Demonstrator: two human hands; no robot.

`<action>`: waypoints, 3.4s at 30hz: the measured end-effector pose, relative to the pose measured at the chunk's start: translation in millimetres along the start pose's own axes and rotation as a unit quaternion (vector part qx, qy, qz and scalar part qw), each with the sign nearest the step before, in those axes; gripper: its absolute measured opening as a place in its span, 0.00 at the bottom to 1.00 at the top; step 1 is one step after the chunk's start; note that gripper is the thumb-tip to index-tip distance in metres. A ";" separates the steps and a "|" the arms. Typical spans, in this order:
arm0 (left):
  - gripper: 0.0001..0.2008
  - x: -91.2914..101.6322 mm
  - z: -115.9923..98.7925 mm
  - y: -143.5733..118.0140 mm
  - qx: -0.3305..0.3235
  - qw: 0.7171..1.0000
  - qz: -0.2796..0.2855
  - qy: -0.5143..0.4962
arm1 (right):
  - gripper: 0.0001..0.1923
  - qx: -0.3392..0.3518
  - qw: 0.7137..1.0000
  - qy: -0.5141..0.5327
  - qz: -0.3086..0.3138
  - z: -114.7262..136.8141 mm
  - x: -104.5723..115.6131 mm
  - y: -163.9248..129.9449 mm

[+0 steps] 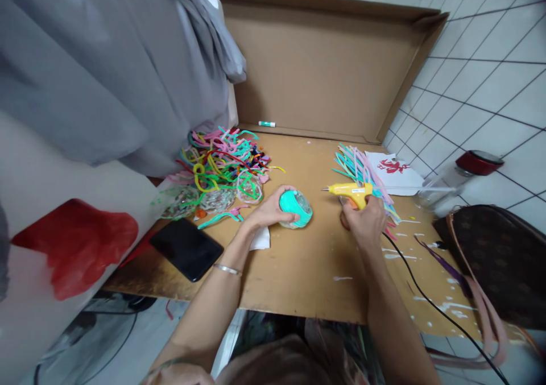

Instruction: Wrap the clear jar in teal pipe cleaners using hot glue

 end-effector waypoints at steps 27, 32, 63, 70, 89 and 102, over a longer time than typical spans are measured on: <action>0.49 8.8 -5.2 -16.7 -0.032 0.929 0.032 -0.367 | 0.12 -0.092 0.947 0.308 -0.030 7.0 14.6 -5.8; 0.51 9.1 -5.4 -17.6 -0.059 0.909 0.034 -0.411 | 0.13 -0.086 0.972 0.207 0.065 5.5 -4.8 -4.2; 0.35 9.1 -2.9 4.7 -0.002 0.845 -0.070 -0.530 | 0.13 -0.085 0.980 0.175 0.047 -3.7 -20.0 -2.0; 0.39 7.1 6.7 4.0 0.000 0.894 -0.088 -0.439 | 0.14 -0.050 0.968 0.245 0.008 4.8 -9.2 -2.9; 0.36 -6.8 0.1 -3.5 -0.002 0.990 0.078 -0.114 | 0.10 0.154 0.973 0.155 -0.076 41.7 21.4 -22.8; 0.34 -9.0 -3.1 -4.6 -0.004 0.990 0.102 -0.098 | 0.08 0.170 0.974 0.131 -0.071 42.4 19.8 -23.3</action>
Point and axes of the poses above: each hand's wrist, its own y-axis towards the middle knuckle, its own x-axis out of the back of the hand, z = x × y, the point moved 7 cm from there along y, towards the middle knuckle
